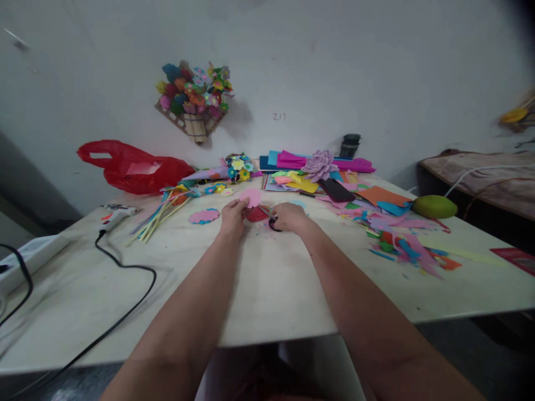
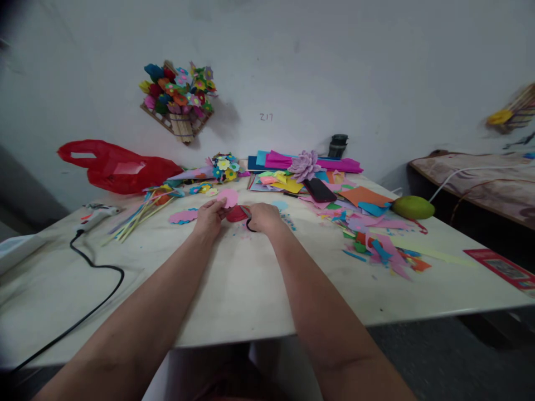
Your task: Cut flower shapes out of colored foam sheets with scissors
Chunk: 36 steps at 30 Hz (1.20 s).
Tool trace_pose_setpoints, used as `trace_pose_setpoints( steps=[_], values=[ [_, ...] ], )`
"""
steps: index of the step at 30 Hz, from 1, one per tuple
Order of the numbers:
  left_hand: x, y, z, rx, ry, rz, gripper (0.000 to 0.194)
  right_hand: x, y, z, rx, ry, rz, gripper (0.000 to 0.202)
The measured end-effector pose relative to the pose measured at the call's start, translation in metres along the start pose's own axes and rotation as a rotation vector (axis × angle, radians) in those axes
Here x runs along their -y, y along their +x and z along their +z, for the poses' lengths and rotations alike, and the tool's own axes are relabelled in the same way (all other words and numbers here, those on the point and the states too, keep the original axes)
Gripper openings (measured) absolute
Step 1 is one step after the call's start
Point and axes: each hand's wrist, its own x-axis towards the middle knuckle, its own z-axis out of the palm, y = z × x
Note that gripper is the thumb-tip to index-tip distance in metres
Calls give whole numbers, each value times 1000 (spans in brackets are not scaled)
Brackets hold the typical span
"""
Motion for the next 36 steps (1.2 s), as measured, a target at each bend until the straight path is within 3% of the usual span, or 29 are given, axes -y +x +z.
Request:
trace_pose_setpoints(
  steps=[8,14,18,21,24,28,36],
  values=[
    [-3,-1,0,-15,-49,-9,18,-13,11,6,-44,234,99,42],
    [-4,-2,2,-29,-71,-16,12,-19,18,10,-152,846,204,42],
    [-6,-3,3,-42,-75,-9,17,-18,16,10,-135,1208,257,40],
    [-7,-3,3,-54,-85,0,19,-20,14,10,-101,1337,192,26],
    [-6,-1,4,-66,-92,2,18,-23,11,10,8,1412,68,18],
    [-4,1,4,-92,-124,-1,16,-26,7,11,156,1416,-51,27],
    [-1,5,2,-77,-146,-23,11,-26,1,9,227,1211,-204,33]
  ],
)
